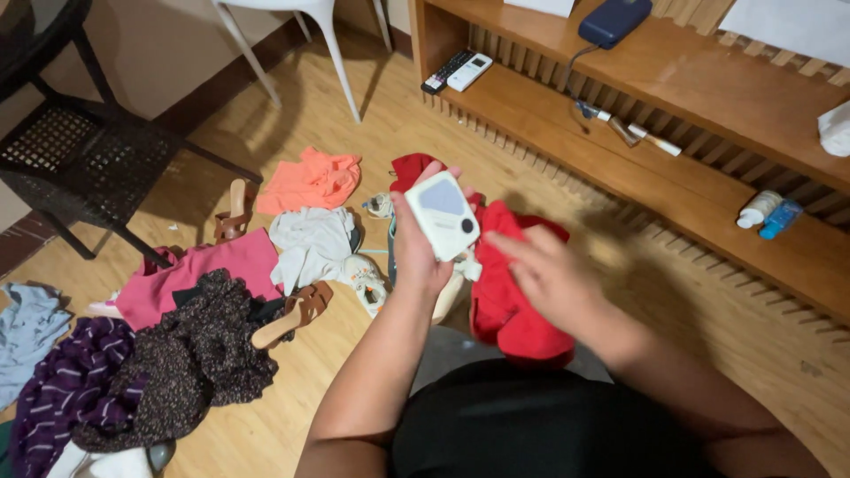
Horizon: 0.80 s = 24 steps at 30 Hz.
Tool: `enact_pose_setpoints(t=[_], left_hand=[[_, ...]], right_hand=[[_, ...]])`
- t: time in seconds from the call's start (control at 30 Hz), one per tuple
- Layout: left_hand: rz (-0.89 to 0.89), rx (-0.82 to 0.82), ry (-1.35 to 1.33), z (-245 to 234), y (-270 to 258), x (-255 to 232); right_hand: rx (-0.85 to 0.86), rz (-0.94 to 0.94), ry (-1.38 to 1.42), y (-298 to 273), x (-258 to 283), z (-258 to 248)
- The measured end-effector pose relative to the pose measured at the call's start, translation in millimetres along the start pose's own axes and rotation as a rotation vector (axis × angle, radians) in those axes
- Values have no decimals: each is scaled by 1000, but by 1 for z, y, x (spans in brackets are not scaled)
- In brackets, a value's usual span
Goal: The person sits on the floor and uses a red cloth to wipe a small green jar, a red spherical object, and a white rectangular device. They handle each item individually, wiping all sides before placing them back on the wooden shelf.
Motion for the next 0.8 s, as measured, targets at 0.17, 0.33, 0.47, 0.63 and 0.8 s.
enact_pose_setpoints(t=[0.17, 0.33, 0.47, 0.63, 0.8], left_hand=[[9, 12, 58, -12, 6, 37], [155, 31, 308, 15, -14, 8], [262, 97, 450, 23, -29, -7], [302, 173, 405, 21, -25, -2], [362, 199, 439, 23, -36, -3]], right_hand=[[-206, -81, -107, 25, 2, -11], [-101, -209, -43, 8, 40, 2], [-10, -69, -133, 16, 15, 8], [7, -116, -93, 12, 29, 3], [-9, -118, -99, 17, 23, 2]])
Point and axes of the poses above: each hand's wrist, its own y-axis towards the middle knuckle, its own z-axis out of the palm, x = y × z, the point moved 4 cm from there along y, towards the middle knuckle, and after that the axes turned 14 degrees about -x, right-handed, at the moved point
